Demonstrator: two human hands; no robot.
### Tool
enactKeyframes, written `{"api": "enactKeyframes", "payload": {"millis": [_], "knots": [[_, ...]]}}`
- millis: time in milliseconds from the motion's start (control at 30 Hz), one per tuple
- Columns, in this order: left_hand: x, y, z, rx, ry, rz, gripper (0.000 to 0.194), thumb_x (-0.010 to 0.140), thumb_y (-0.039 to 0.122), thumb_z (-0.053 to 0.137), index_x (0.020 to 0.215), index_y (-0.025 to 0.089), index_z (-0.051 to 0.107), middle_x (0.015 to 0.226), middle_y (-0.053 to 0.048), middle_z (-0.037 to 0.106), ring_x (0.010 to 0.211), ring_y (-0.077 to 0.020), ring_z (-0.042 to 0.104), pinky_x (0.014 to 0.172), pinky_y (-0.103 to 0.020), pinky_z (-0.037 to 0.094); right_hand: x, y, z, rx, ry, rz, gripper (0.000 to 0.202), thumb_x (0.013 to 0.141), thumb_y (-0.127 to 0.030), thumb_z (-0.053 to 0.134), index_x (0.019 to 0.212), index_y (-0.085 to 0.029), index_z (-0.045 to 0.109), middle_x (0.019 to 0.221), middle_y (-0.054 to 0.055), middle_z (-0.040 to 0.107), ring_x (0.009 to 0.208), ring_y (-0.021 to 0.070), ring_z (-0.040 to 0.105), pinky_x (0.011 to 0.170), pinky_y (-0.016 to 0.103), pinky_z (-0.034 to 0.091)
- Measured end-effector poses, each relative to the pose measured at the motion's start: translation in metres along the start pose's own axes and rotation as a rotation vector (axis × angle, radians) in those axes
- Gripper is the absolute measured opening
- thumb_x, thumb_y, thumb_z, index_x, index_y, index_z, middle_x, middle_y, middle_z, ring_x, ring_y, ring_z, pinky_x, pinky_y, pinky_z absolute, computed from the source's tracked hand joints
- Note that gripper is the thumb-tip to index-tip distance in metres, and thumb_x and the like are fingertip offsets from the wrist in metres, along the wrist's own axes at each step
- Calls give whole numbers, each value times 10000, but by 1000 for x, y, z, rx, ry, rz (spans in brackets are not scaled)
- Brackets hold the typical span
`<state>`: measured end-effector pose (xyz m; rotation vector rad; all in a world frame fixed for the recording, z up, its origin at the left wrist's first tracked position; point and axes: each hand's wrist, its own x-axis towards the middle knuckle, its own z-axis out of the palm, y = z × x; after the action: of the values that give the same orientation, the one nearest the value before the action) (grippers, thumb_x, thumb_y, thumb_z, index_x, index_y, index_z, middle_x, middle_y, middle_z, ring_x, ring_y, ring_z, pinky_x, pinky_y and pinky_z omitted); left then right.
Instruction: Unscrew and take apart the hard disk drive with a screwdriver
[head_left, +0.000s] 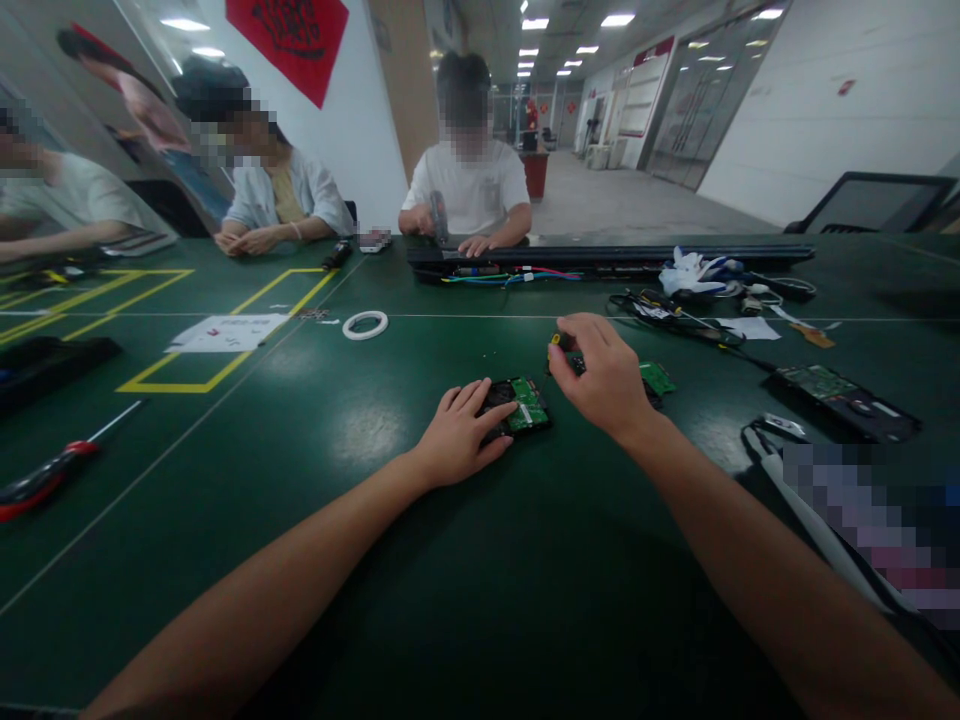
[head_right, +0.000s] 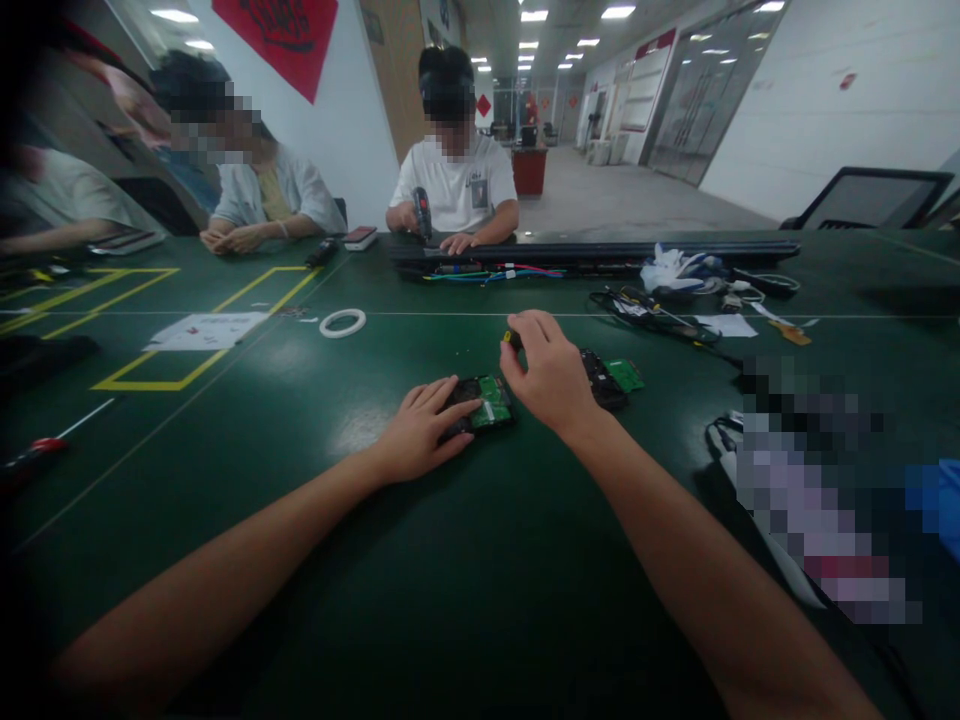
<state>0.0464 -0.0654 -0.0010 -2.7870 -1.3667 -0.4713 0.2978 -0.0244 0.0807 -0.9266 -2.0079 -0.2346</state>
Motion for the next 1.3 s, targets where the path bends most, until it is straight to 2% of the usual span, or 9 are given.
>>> {"api": "enactKeyframes", "payload": {"millis": [167, 267, 400, 500, 700, 867, 1033, 1200, 1300], "knots": [[0, -1, 1, -6, 5, -5, 550, 1021, 512, 571, 1537, 333, 510, 1686, -135, 310, 1539, -389, 307, 1199, -634, 290, 1, 0, -2, 12, -12, 36, 204, 982, -270, 608, 1179, -217, 608, 1114, 124, 676, 998, 291, 669, 889, 465, 559], [0, -1, 2, -3, 7, -1, 543, 1025, 509, 563, 1534, 327, 515, 1680, -145, 316, 1538, -389, 310, 1198, -625, 296, 1, 0, -3, 24, -11, 18, 187, 981, -288, 620, 1158, -227, 617, 1085, 113, 679, 995, 288, 665, 885, 459, 556], [0, -1, 2, 9, 8, 3, 539, 1031, 512, 553, 1535, 326, 511, 1679, -153, 315, 1542, -384, 308, 1194, -626, 301, 1, 0, -2, 52, -7, 10, 213, 967, -239, 585, 1178, -211, 604, 1141, 136, 684, 1026, 296, 667, 875, 458, 565], [0, -1, 2, 1, 12, 2, 543, 1023, 507, 571, 1534, 333, 511, 1685, -136, 310, 1542, -385, 306, 1199, -626, 296, 1, 0, -2, 61, -8, 35, 225, 962, -224, 588, 1183, -191, 603, 1129, 141, 696, 959, 280, 684, 826, 438, 576], [0, -2, 3, -4, 11, 9, 546, 1028, 503, 562, 1542, 329, 502, 1689, -139, 302, 1541, -390, 306, 1202, -629, 288, 2, 1, -5, 51, -19, -27, 203, 978, -258, 618, 1175, -214, 641, 1098, 117, 709, 1022, 287, 682, 904, 458, 564], [0, -2, 3, -4, 15, 3, 546, 1023, 505, 573, 1537, 333, 509, 1692, -133, 301, 1536, -395, 315, 1200, -632, 290, 4, 0, -7, 68, -6, -40, 223, 959, -215, 613, 1179, -192, 641, 1142, 134, 710, 1009, 280, 693, 875, 436, 583], [0, -1, 2, -1, 15, 3, 547, 1020, 496, 581, 1538, 336, 506, 1687, -129, 315, 1538, -392, 312, 1194, -636, 299, 5, 0, -8, 61, -15, -31, 204, 971, -276, 641, 1165, -214, 660, 1059, 109, 704, 999, 283, 686, 892, 463, 574], [0, 0, 1, -4, 16, 3, 534, 1025, 496, 570, 1527, 319, 528, 1681, -154, 317, 1532, -402, 321, 1192, -634, 301, 5, 5, -7, 74, -54, 4, 290, 938, -214, 635, 1227, -187, 638, 1131, 139, 683, 964, 275, 682, 846, 448, 593], [0, 0, 1, -11, 20, 1, 534, 1021, 488, 578, 1524, 316, 531, 1680, -154, 321, 1533, -400, 322, 1197, -629, 297, 5, 6, -8, 77, -56, 13, 276, 937, -222, 652, 1211, -190, 649, 1131, 134, 693, 965, 274, 684, 842, 441, 594]]}}
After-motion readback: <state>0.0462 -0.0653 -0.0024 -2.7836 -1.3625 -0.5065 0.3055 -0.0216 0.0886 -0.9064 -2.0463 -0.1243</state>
